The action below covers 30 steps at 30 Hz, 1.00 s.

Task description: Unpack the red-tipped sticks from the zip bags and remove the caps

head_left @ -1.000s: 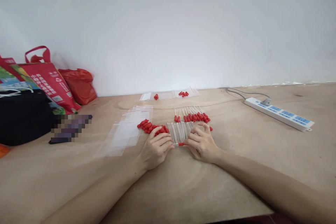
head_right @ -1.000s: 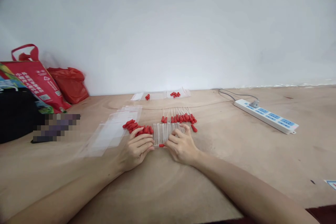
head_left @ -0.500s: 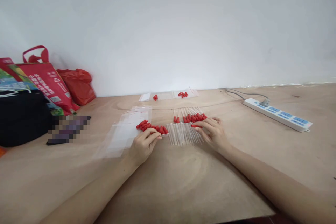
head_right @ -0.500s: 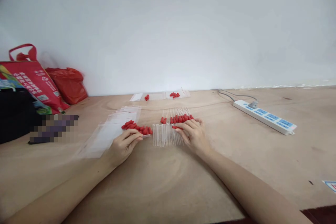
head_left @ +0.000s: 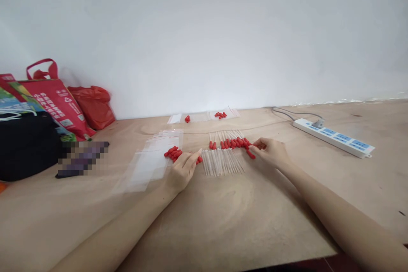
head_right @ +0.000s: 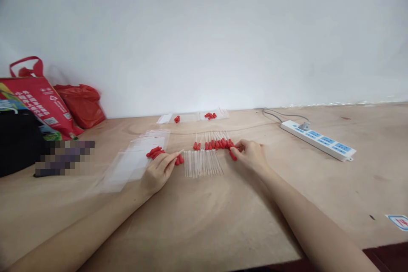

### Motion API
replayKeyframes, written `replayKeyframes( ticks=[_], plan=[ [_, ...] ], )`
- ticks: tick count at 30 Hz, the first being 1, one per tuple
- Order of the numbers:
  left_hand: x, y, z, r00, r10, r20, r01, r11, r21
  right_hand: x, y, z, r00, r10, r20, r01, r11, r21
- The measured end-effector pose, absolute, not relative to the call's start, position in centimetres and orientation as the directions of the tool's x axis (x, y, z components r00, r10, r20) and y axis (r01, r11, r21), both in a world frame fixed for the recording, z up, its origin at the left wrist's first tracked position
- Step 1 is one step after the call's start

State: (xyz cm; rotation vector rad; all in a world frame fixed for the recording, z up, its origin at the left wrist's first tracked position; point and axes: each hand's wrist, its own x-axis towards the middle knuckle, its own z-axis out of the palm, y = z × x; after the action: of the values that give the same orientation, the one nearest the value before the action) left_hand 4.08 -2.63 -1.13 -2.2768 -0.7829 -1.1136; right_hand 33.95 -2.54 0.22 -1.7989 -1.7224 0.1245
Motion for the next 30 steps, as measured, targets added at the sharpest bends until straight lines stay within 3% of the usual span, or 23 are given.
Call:
replayKeyframes(
  ticks=[5, 9, 17, 24, 30],
  plan=[
    [4.6, -2.2, -1.4, 0.613, 0.238, 0.754, 0.615, -0.742, -0.266, 32.8, -2.4, -1.0, 0.012, 0.898, 0.439, 0.934, 0.147, -0.326],
    [4.6, -2.2, -1.7, 0.653, 0.214, 0.727, 0.573, -0.767, -0.289, 32.6, -2.1, -1.5, -0.011, 0.903, 0.430, 0.954, 0.138, -0.265],
    [4.6, -2.0, -1.9, 0.696, 0.284, 0.660, 0.501, -0.850, -0.162, 32.5, -2.3, -1.3, 0.027, 0.905, 0.425, 0.949, 0.110, -0.295],
    [4.2, -2.7, -0.9, 0.717, 0.394, 0.576, 0.453, -0.890, 0.044, 32.5, -2.3, -1.3, 0.072, 0.876, 0.478, 0.942, 0.098, -0.321],
    [4.3, -3.2, -0.2, 0.680, 0.351, 0.643, 0.453, -0.892, 0.008, 32.0, -1.6, -1.4, 0.021, 0.824, 0.567, 0.958, 0.145, -0.246]
  ],
)
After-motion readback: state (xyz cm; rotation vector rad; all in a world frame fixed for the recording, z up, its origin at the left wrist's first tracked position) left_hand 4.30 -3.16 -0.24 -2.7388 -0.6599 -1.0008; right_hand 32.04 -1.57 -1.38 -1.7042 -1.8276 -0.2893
